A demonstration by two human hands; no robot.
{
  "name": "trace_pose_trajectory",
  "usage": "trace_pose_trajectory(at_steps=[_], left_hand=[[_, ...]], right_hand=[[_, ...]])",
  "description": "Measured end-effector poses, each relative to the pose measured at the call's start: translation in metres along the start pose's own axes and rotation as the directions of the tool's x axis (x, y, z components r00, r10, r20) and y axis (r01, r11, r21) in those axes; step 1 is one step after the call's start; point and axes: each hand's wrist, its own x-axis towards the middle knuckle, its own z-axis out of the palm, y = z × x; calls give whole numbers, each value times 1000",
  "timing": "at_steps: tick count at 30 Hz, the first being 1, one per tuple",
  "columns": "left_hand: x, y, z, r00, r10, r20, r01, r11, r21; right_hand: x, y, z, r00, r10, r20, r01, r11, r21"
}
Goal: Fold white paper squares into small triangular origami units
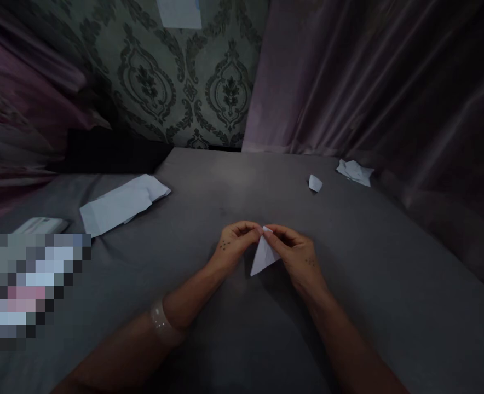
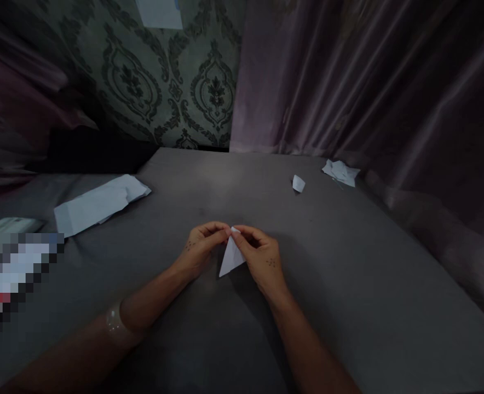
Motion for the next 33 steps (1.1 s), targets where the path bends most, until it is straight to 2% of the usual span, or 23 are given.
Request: trace_pose_trajectory(at_steps=[7,11,14,17,24,29,33], left_hand=[[0,2,2,1000,-5,-24,5,1000,-22],[1,1,2,1000,-6,-28,5,999,-37],[2,0,2,999,-2,-43,0,999,-35],[3,-1,0,998,-6,-55,3,998,-57],[5,-1,-2,997,-36,-73,29,995,-95],[6,-3,-3,998,-52,-38,46,991,-129],[6,-6,-5,998,-62,-13,59,990,-132]], right_hand=[[-1,4,1,997,-74,10,75,993,-86],[-3,2,1,972,-230,43,234,948,-215],[-4,1,2,916,-390,94,398,856,-331],[-5,4,1,853,-498,156,514,750,-416],[-7,10,-2,737,-598,315,646,483,-591],[-8,13,-4,722,-571,390,647,358,-673],[-9,13,-5,712,-543,445,634,225,-740]])
